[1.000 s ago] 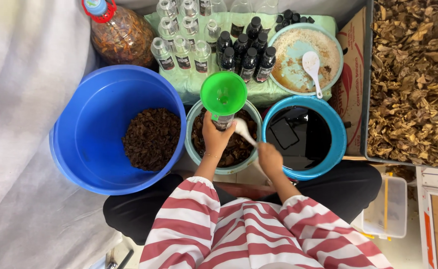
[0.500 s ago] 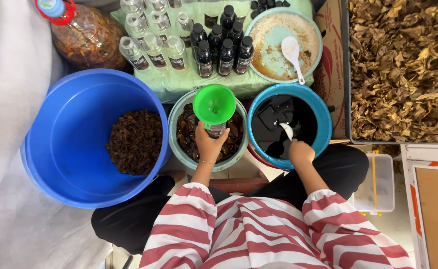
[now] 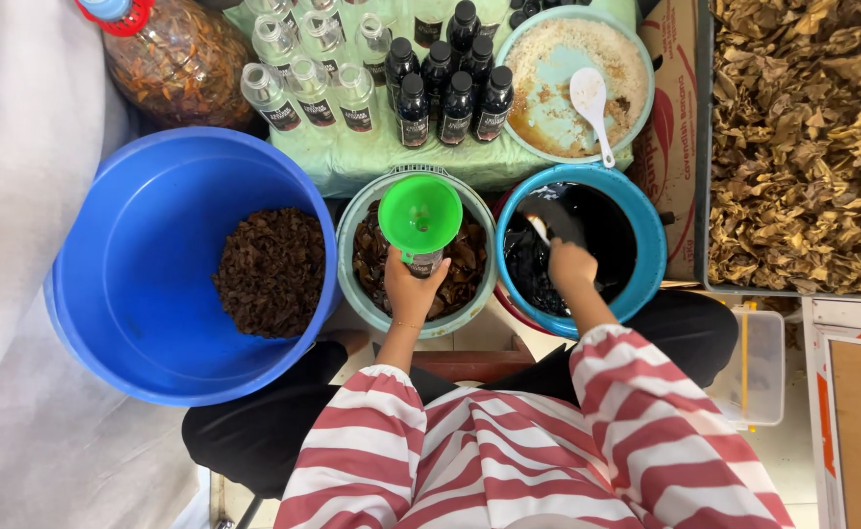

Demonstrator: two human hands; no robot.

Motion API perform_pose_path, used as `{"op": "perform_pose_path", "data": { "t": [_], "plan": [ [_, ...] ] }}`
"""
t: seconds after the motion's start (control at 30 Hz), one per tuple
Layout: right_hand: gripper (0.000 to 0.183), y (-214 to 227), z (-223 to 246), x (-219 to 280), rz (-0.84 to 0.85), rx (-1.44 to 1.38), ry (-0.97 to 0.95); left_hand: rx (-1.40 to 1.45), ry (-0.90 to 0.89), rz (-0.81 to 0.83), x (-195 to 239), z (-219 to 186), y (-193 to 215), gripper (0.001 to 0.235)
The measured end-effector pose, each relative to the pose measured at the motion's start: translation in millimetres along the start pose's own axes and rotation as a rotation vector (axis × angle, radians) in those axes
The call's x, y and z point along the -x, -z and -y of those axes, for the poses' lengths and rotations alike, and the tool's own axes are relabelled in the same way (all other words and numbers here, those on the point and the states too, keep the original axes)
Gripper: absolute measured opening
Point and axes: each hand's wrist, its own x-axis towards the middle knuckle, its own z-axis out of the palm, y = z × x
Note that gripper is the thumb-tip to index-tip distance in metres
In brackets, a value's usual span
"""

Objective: The person pours a dark liquid from a blue bucket into small glass bottles using a green funnel and a white ladle. The person places the filled bottles on a green tray and repeats the process for multiple bottles.

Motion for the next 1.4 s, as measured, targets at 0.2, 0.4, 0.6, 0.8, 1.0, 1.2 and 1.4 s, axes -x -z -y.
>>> {"op": "perform_pose_path", "data": {
  "t": [0.2,0.4,0.6,0.8,1.0,1.2,1.4],
  "plan": [
    [0.039,-11,-52,-34,-0.031,-0.028,-0.117,-0.053,0.022,-0.024,-1,18,1,0.078],
    [0.034,-38,-102,-38,0.011,0.048,-0.228,-0.062,0.056,-0.021,-1,31,7,0.081],
    [0.034,87,-30,82,0.128,0.069,-0.235,-0.061,0.036,-0.075,-5,31,13,0.082],
    [0.033,73,-16,78,0.144,-0.047,-0.180,-0.039,-0.005,-0.082,-13,45,28,0.074],
    [0.034,32,-12,57,0.075,-0.277,-0.087,-0.052,0.008,-0.072,-10,56,19,0.082],
    [0.032,16,-25,44,-0.145,-0.247,-0.042,0.015,0.016,-0.014,-5,52,10,0.075],
    [0.020,23,-36,55,-0.479,0.008,-0.155,-0.052,0.036,-0.013,0,52,3,0.079]
  ]
}}
